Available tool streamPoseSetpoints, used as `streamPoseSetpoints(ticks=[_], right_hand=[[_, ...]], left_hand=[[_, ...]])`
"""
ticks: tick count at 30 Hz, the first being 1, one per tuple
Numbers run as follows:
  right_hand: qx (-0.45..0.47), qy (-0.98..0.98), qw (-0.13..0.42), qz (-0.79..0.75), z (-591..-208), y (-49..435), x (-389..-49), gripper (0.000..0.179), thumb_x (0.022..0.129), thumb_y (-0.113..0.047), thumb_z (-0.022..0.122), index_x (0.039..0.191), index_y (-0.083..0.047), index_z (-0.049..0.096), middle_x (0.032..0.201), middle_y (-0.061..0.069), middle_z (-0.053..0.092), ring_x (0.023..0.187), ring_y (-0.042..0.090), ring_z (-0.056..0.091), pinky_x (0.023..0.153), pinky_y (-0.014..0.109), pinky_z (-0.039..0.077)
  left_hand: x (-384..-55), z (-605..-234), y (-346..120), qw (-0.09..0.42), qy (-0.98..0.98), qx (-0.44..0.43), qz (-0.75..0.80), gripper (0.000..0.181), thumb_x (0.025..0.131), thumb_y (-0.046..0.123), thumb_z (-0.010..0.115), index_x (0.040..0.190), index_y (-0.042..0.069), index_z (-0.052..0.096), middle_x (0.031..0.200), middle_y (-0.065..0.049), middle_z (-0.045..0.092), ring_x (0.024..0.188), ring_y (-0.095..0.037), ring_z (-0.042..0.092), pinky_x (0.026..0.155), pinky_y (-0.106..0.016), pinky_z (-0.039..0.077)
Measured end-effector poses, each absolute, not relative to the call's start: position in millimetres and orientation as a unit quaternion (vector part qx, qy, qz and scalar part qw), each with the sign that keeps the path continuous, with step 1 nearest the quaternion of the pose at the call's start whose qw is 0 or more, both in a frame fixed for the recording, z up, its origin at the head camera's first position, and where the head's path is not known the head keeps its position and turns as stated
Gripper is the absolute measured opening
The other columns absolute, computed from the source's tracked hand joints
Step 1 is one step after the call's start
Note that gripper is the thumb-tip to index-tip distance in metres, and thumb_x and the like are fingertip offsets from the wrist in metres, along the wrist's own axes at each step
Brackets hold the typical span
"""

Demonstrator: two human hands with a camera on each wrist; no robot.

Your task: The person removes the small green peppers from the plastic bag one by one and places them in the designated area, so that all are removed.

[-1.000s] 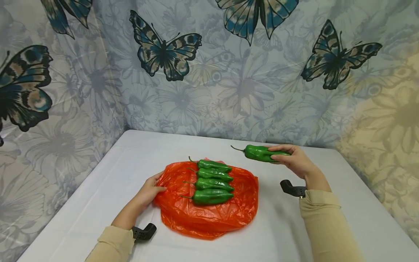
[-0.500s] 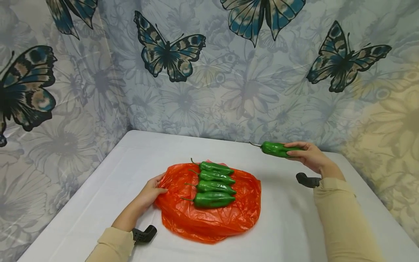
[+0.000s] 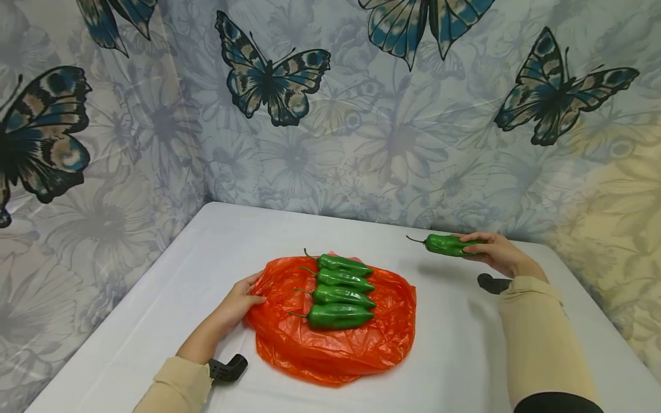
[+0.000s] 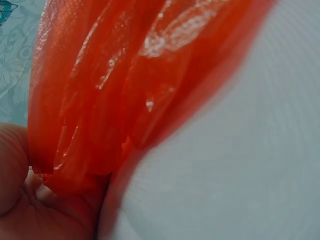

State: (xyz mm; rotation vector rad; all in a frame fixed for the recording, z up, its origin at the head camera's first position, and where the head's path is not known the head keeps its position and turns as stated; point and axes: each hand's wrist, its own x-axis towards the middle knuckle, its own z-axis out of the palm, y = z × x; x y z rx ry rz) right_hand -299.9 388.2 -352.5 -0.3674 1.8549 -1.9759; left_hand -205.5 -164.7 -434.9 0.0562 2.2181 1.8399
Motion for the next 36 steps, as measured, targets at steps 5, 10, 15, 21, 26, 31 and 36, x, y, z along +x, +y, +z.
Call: streamPoseSetpoints(ticks=[5, 10, 15, 21, 26, 31, 36], right_hand=[[-0.116, 0.663, 0.205, -0.710, -360, 395, -306, 0.036, 0.088, 0.013, 0.047, 0.100, -0.009, 0.072, 0.110, -0.012, 0.068, 0.096, 0.008, 0.061, 0.079, 0.022, 0.054], [-0.089, 0.674, 0.212, -0.702, -370, 399, -312, 0.035, 0.088, 0.012, 0.048, 0.096, -0.012, 0.073, 0.107, -0.014, 0.068, 0.093, 0.007, 0.061, 0.078, 0.021, 0.054], [-0.074, 0.697, 0.222, -0.678, -379, 400, -317, 0.030, 0.087, 0.008, 0.053, 0.093, -0.014, 0.072, 0.106, -0.017, 0.068, 0.094, 0.005, 0.060, 0.078, 0.020, 0.054], [-0.068, 0.729, 0.230, -0.642, -387, 399, -323, 0.024, 0.087, 0.003, 0.056, 0.095, -0.014, 0.071, 0.106, -0.021, 0.066, 0.096, -0.002, 0.056, 0.080, 0.020, 0.053], [-0.055, 0.744, 0.236, -0.623, -392, 398, -327, 0.022, 0.087, 0.001, 0.058, 0.096, -0.013, 0.071, 0.106, -0.022, 0.066, 0.097, -0.006, 0.054, 0.081, 0.020, 0.052], [-0.053, 0.757, 0.237, -0.607, -397, 402, -329, 0.020, 0.086, -0.001, 0.060, 0.095, -0.015, 0.071, 0.105, -0.024, 0.065, 0.096, -0.009, 0.053, 0.081, 0.018, 0.051], [-0.050, 0.767, 0.247, -0.590, -399, 404, -329, 0.017, 0.085, -0.004, 0.062, 0.095, -0.015, 0.070, 0.105, -0.026, 0.063, 0.096, -0.012, 0.052, 0.082, 0.017, 0.050]], left_hand=[[-207, -437, -164, 0.126, 0.761, 0.013, 0.637, 0.065, 0.086, -0.006, 0.048, 0.146, 0.000, 0.024, 0.148, -0.022, 0.032, 0.102, -0.016, 0.056, 0.076, -0.024, 0.055], [-208, -438, -163, 0.129, 0.759, 0.016, 0.638, 0.065, 0.086, -0.005, 0.049, 0.146, -0.001, 0.023, 0.147, -0.023, 0.032, 0.104, -0.016, 0.056, 0.078, -0.025, 0.054], [-208, -439, -161, 0.130, 0.758, 0.013, 0.639, 0.066, 0.085, -0.005, 0.050, 0.146, 0.000, 0.024, 0.146, -0.024, 0.033, 0.103, -0.017, 0.057, 0.078, -0.026, 0.055], [-209, -440, -165, 0.122, 0.760, 0.018, 0.638, 0.067, 0.085, -0.005, 0.050, 0.146, -0.001, 0.024, 0.148, -0.023, 0.031, 0.116, -0.023, 0.050, 0.080, -0.022, 0.052], [-209, -441, -168, 0.125, 0.756, 0.019, 0.642, 0.067, 0.085, -0.005, 0.050, 0.146, -0.001, 0.024, 0.149, -0.022, 0.030, 0.113, -0.021, 0.051, 0.077, -0.020, 0.052], [-209, -441, -168, 0.129, 0.754, 0.022, 0.644, 0.066, 0.086, -0.004, 0.050, 0.146, -0.001, 0.023, 0.149, -0.022, 0.030, 0.115, -0.020, 0.051, 0.079, -0.020, 0.051], [-208, -439, -168, 0.131, 0.755, 0.021, 0.643, 0.066, 0.086, -0.004, 0.049, 0.146, -0.001, 0.023, 0.148, -0.023, 0.030, 0.107, -0.017, 0.055, 0.077, -0.020, 0.052]])
